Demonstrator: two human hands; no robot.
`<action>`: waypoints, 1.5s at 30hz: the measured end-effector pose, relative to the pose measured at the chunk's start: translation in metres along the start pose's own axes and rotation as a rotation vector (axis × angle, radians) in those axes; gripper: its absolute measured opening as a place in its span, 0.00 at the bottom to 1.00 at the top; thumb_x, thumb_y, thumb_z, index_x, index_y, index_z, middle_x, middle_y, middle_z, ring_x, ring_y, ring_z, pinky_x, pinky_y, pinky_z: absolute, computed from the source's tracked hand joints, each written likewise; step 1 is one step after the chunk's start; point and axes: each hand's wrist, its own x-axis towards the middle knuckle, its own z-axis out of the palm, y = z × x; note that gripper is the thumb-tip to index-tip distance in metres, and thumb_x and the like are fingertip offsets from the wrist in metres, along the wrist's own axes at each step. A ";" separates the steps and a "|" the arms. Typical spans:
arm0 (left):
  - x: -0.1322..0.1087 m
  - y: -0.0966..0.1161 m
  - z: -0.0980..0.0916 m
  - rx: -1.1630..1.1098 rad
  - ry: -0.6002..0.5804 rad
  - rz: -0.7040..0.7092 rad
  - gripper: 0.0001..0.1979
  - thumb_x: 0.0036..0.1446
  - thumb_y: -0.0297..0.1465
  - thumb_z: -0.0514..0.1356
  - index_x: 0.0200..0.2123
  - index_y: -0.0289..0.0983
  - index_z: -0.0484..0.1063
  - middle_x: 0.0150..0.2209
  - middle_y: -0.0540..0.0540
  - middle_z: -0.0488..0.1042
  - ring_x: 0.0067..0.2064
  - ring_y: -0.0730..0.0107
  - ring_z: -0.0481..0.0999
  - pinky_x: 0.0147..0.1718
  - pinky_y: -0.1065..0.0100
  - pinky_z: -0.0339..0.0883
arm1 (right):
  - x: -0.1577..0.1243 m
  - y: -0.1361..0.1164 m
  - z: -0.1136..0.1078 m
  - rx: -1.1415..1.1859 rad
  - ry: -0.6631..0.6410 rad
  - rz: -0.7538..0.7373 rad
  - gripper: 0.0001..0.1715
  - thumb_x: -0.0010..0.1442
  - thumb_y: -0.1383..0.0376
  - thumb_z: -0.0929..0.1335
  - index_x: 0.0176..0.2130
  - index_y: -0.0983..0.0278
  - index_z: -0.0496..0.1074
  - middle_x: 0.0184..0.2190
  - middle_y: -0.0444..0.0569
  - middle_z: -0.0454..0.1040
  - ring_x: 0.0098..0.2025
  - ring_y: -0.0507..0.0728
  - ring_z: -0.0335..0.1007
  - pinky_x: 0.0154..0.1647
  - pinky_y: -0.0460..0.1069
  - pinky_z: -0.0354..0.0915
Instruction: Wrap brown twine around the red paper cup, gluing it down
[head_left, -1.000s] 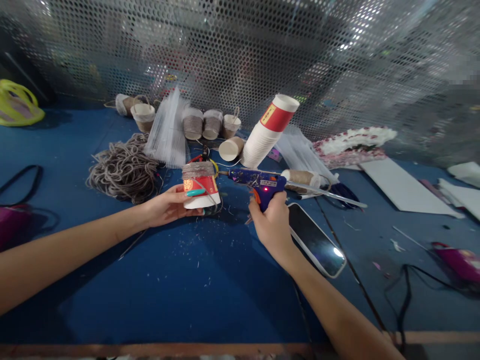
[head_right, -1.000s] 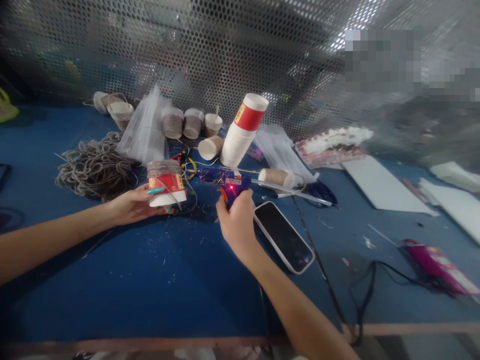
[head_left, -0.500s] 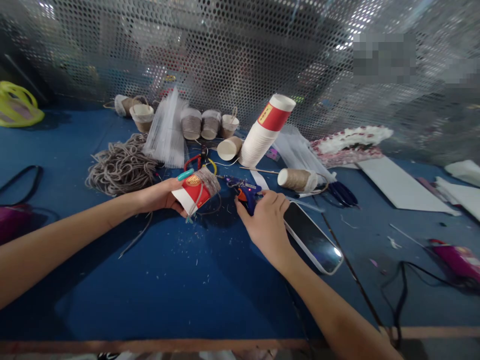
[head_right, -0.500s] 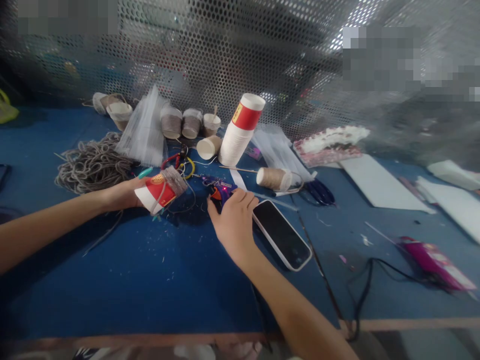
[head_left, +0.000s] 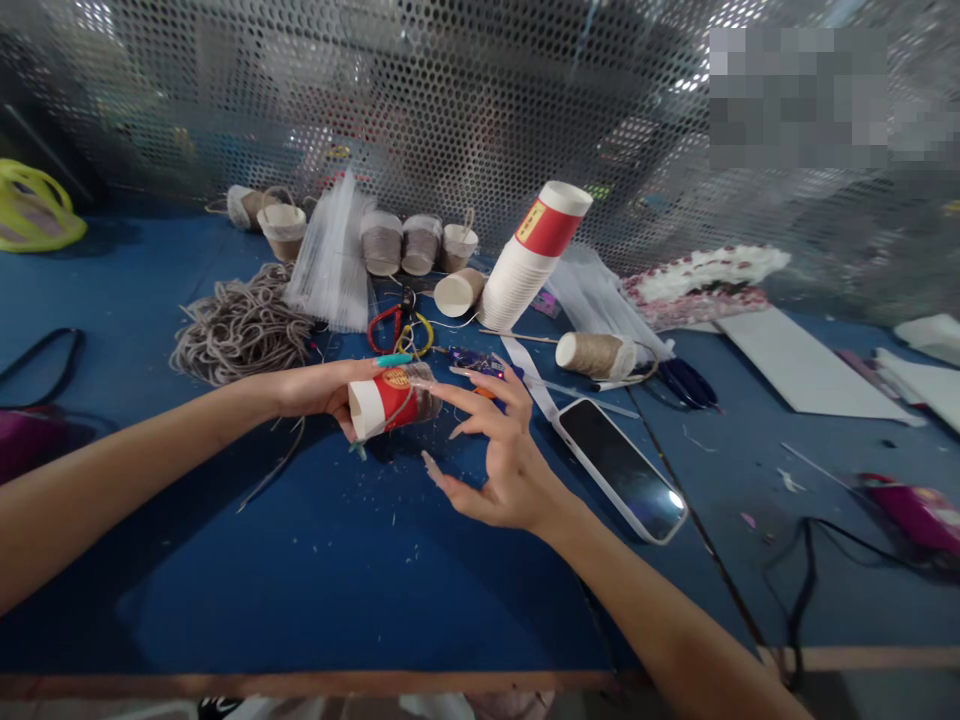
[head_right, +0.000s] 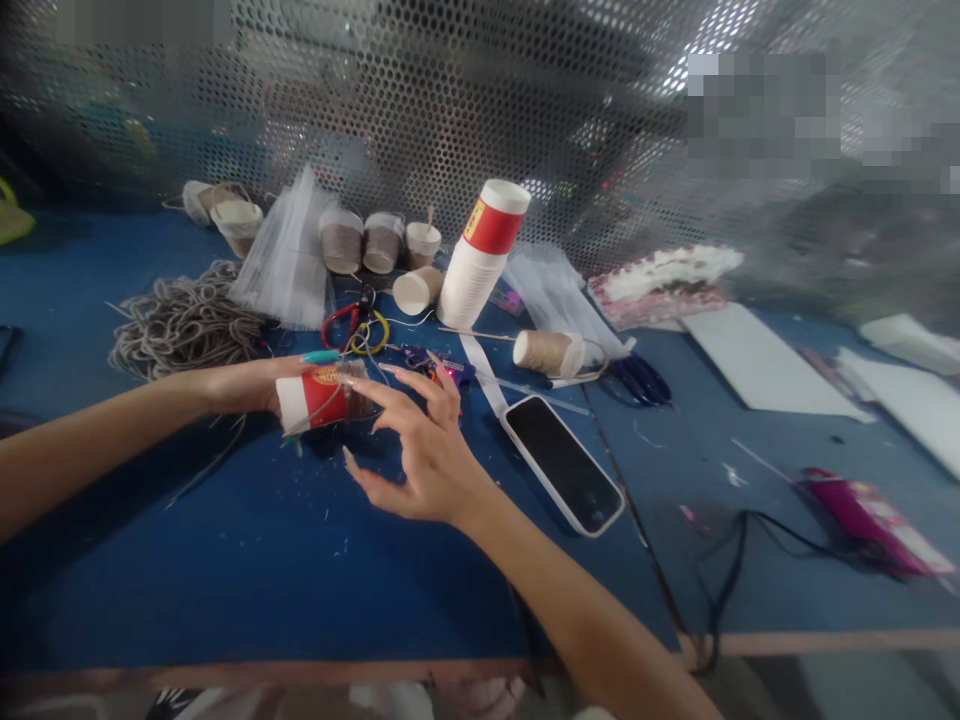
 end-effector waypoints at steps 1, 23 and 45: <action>-0.001 0.002 0.001 -0.013 0.011 -0.035 0.33 0.59 0.56 0.53 0.56 0.38 0.70 0.38 0.39 0.79 0.37 0.59 0.78 0.35 0.64 0.72 | 0.000 0.000 0.001 -0.001 -0.010 0.000 0.16 0.58 0.61 0.66 0.44 0.57 0.55 0.56 0.52 0.74 0.63 0.63 0.58 0.66 0.69 0.48; -0.003 0.014 0.006 -0.037 0.029 -0.159 0.29 0.54 0.50 0.61 0.51 0.36 0.71 0.33 0.45 0.79 0.31 0.64 0.77 0.27 0.69 0.70 | -0.005 -0.003 -0.004 -0.026 0.000 -0.110 0.17 0.57 0.66 0.68 0.42 0.57 0.57 0.50 0.49 0.78 0.51 0.61 0.64 0.58 0.64 0.56; -0.003 0.007 0.002 -0.136 0.029 -0.134 0.28 0.56 0.50 0.60 0.52 0.37 0.72 0.35 0.43 0.81 0.37 0.61 0.79 0.37 0.65 0.73 | -0.007 -0.003 -0.002 -0.106 0.002 -0.148 0.14 0.58 0.64 0.67 0.45 0.58 0.62 0.50 0.48 0.78 0.52 0.61 0.63 0.60 0.61 0.54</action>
